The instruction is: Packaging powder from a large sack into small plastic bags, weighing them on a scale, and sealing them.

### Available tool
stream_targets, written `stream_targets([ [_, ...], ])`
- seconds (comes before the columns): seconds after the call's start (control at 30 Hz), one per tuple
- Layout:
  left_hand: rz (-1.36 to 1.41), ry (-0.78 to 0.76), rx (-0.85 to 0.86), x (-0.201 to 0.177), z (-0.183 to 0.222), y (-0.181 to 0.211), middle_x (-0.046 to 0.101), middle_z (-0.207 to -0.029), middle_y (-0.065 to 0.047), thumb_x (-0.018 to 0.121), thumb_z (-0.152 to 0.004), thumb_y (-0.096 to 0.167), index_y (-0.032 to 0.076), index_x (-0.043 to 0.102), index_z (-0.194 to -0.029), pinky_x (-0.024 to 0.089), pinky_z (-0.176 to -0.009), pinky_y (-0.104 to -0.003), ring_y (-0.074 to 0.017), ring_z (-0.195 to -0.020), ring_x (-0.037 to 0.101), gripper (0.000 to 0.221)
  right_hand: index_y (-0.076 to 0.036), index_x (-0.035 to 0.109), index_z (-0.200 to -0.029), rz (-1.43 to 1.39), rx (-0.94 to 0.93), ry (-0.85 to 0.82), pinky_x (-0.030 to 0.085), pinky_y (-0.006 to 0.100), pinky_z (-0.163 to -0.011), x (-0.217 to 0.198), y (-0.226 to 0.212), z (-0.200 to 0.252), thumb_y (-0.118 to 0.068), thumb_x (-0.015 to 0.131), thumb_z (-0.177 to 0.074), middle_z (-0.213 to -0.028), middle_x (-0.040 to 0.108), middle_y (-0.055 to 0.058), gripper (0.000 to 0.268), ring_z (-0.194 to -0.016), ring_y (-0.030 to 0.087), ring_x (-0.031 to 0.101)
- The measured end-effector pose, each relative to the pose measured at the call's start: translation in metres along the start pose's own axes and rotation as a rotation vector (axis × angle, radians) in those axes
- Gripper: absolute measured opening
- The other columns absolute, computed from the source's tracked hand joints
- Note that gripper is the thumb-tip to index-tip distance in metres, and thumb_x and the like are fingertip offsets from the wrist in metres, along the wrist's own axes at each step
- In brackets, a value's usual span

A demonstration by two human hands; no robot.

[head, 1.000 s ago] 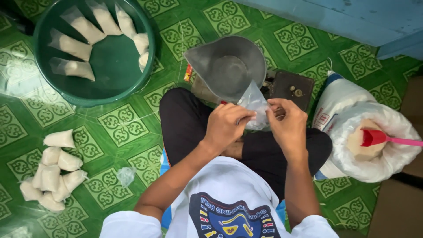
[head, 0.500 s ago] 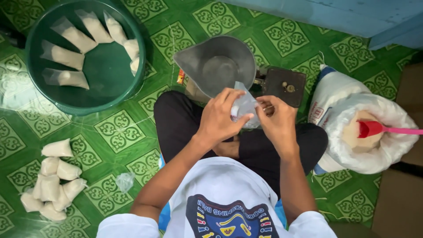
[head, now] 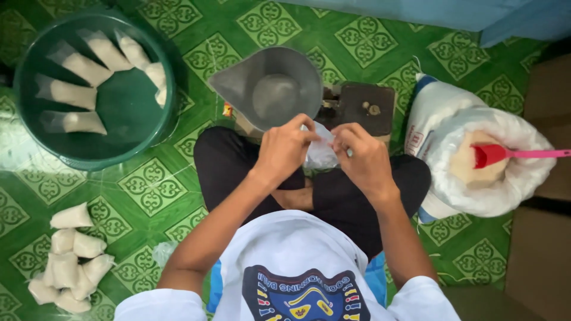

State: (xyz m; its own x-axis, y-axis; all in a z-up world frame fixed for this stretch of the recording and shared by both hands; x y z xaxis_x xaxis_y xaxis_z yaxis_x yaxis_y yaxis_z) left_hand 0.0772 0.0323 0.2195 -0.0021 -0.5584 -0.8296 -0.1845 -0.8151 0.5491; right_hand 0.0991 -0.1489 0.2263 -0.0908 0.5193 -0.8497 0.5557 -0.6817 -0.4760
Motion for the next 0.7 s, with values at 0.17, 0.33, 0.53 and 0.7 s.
stream_targets([
  [0.17, 0.074, -0.132, -0.005, 0.014, -0.019, 0.021, 0.064, -0.105, 0.006, 0.066, -0.086, 0.013, 0.016, 0.075, -0.095, 0.060, -0.062, -0.047, -0.0361, -0.069, 0.070, 0.013, -0.016, 0.067, -0.083, 0.130, 0.048, -0.021, 0.057, 0.035, -0.056, -0.010, 0.019, 0.012, -0.009, 0.073, -0.085, -0.098, 0.066, -0.003, 0.009, -0.070, 0.024, 0.071],
  [0.33, 0.142, -0.293, -0.006, 0.048, -0.040, 0.055, 0.063, -0.118, 0.001, 0.066, -0.081, 0.017, 0.011, 0.072, -0.107, 0.061, -0.067, -0.052, -0.0435, -0.075, 0.070, 0.028, -0.016, 0.073, -0.092, 0.128, 0.173, -0.035, 0.058, 0.034, -0.057, -0.032, 0.052, 0.029, -0.011, 0.073, -0.087, -0.099, 0.065, -0.003, 0.007, -0.070, 0.022, 0.071],
  [0.53, 0.270, -0.354, 0.055, 0.087, -0.066, 0.104, 0.061, -0.125, -0.005, 0.060, -0.080, 0.004, 0.006, 0.069, -0.117, 0.061, -0.069, -0.050, -0.0428, -0.080, 0.070, 0.037, -0.011, 0.074, -0.093, 0.013, 0.309, -0.011, 0.057, 0.038, -0.064, -0.060, 0.107, 0.066, -0.008, 0.073, -0.087, -0.097, 0.068, 0.003, 0.007, -0.080, 0.030, 0.070],
  [0.7, 0.406, -0.289, 0.137, 0.150, -0.082, 0.136, 0.068, -0.118, -0.002, 0.063, -0.078, 0.012, 0.010, 0.071, -0.116, 0.059, -0.062, -0.041, -0.0277, -0.063, 0.072, 0.038, -0.009, 0.074, -0.092, -0.060, 0.296, 0.192, 0.055, 0.033, -0.056, -0.082, 0.151, 0.105, -0.002, 0.075, -0.085, -0.089, 0.068, 0.006, 0.010, -0.072, 0.028, 0.069],
])
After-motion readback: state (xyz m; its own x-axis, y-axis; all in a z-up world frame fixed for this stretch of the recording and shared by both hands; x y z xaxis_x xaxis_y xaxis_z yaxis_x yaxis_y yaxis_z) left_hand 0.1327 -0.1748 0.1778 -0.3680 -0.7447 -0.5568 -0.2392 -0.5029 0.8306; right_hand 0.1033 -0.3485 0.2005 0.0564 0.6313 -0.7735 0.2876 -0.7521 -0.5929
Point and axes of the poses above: each hand's wrist, its own z-axis away from the middle knuckle, its own x-axis out of the palm, y = z × x, the point moved 1 cm from there along -z, towards the middle knuckle
